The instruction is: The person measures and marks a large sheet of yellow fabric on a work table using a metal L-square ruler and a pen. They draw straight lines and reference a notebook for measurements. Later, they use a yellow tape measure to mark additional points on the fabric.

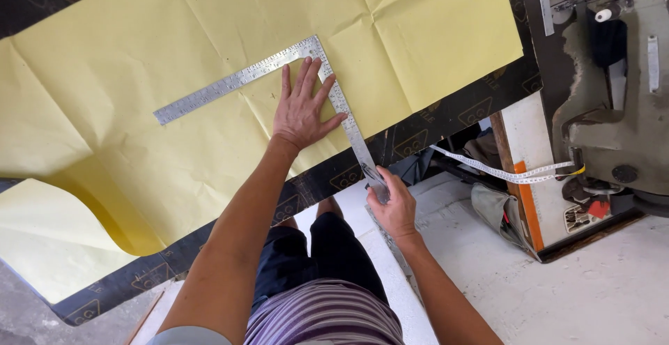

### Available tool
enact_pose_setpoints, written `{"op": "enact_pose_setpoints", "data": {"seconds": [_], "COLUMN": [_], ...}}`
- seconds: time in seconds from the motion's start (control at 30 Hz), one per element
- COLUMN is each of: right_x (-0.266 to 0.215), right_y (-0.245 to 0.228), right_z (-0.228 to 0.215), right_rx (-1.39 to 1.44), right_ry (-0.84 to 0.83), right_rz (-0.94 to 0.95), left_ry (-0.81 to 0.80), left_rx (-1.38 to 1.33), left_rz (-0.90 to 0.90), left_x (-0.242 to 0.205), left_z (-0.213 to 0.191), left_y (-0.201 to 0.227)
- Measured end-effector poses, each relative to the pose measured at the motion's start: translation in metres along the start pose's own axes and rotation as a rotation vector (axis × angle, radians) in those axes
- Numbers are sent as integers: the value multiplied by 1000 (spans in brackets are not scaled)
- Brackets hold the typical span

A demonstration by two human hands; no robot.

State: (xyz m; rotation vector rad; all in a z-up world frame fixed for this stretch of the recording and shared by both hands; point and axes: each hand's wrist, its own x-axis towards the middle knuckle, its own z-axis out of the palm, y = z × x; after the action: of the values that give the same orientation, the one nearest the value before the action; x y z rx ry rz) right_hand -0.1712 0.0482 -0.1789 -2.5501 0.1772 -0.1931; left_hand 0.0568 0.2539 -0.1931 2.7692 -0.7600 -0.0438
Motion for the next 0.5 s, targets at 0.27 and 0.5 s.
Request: {"op": "enact_pose_setpoints", "data": {"seconds": [0.27,0.5], "right_x": [-4,-2], "right_y": [7,13], "right_z": [-2,-1], "right_rx": [39,43], "right_ry": [-37,-49], "right_rz": [-16,-28], "left_ry": [8,-5], "left_rx": [17,4], "left_rz": [-1,-22], "left_x": [0,1], "left_z": [7,8], "left_y": [-1,0]}}
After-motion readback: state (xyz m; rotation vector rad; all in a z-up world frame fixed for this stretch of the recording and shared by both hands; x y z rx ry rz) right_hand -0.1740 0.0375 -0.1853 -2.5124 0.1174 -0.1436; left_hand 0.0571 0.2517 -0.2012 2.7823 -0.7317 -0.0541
